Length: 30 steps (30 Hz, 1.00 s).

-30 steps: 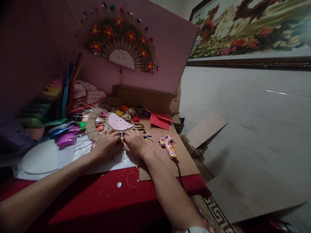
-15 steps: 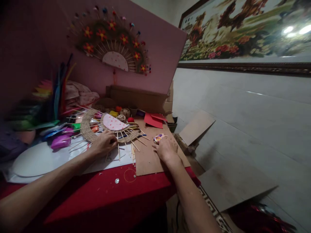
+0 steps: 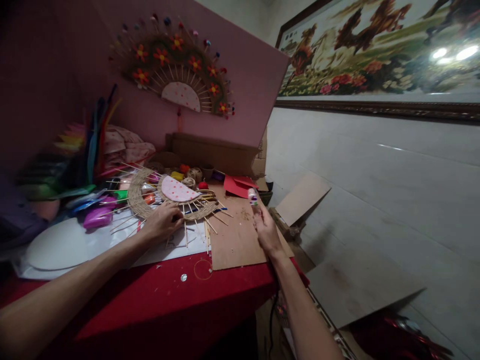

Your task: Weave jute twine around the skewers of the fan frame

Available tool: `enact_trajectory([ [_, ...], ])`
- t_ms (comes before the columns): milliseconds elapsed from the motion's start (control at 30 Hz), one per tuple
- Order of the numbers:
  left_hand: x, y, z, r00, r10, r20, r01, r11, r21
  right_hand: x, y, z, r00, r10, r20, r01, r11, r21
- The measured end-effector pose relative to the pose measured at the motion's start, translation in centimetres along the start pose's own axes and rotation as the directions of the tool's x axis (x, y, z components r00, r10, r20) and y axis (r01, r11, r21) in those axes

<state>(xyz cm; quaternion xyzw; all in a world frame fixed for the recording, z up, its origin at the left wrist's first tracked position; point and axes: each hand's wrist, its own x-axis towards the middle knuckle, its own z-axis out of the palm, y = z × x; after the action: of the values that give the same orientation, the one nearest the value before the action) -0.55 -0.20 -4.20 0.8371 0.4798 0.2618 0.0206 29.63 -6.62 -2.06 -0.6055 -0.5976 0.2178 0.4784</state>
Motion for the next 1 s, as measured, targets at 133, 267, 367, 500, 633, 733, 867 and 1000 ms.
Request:
enact_trajectory([
  [133,0.0,0.1,-0.1,1.0,-0.009,0.007,0.009,1.0,0.003,-1.5,-3.5,0.6,0.989,0.072,0.13,-0.135,0.805,0.577],
  [267,-0.1,-0.1,0.0,1.0,0.005,0.004,-0.004,1.0,-0.012,-3.0,-6.9,2.2,0.82,0.163,0.549,-0.511,0.642,0.571],
  [367,-0.1,-0.3,0.1,1.0,0.021,0.006,-0.021,1.0,-0.002,-3.6,-7.5,4.0,0.648,0.189,0.738,-0.678,0.585,0.445],
  [500,-0.1,-0.3,0.2,0.999,0.04,-0.01,-0.04,0.999,0.005,-3.3,-7.4,5.9,0.523,0.244,0.816,-0.769,0.548,0.329],
  [633,-0.1,-0.4,0.3,0.999,0.041,-0.018,-0.041,0.999,-0.003,-2.5,-7.5,6.7,0.49,0.308,0.816,-0.794,0.544,0.272],
  [733,-0.2,-0.4,0.4,0.999,0.041,-0.023,-0.041,0.999,0.0,-2.2,-7.5,7.0,0.473,0.328,0.818,-0.803,0.542,0.246],
  [867,-0.2,-0.4,0.4,0.999,0.041,-0.026,-0.041,0.999,-0.002,-2.0,-7.6,7.3,0.442,0.372,0.816,-0.82,0.536,0.199],
  [1000,-0.2,-0.2,0.2,1.0,0.027,-0.006,-0.027,1.0,0.004,-2.1,-7.9,7.6,0.45,0.367,0.814,-0.805,0.562,0.192],
])
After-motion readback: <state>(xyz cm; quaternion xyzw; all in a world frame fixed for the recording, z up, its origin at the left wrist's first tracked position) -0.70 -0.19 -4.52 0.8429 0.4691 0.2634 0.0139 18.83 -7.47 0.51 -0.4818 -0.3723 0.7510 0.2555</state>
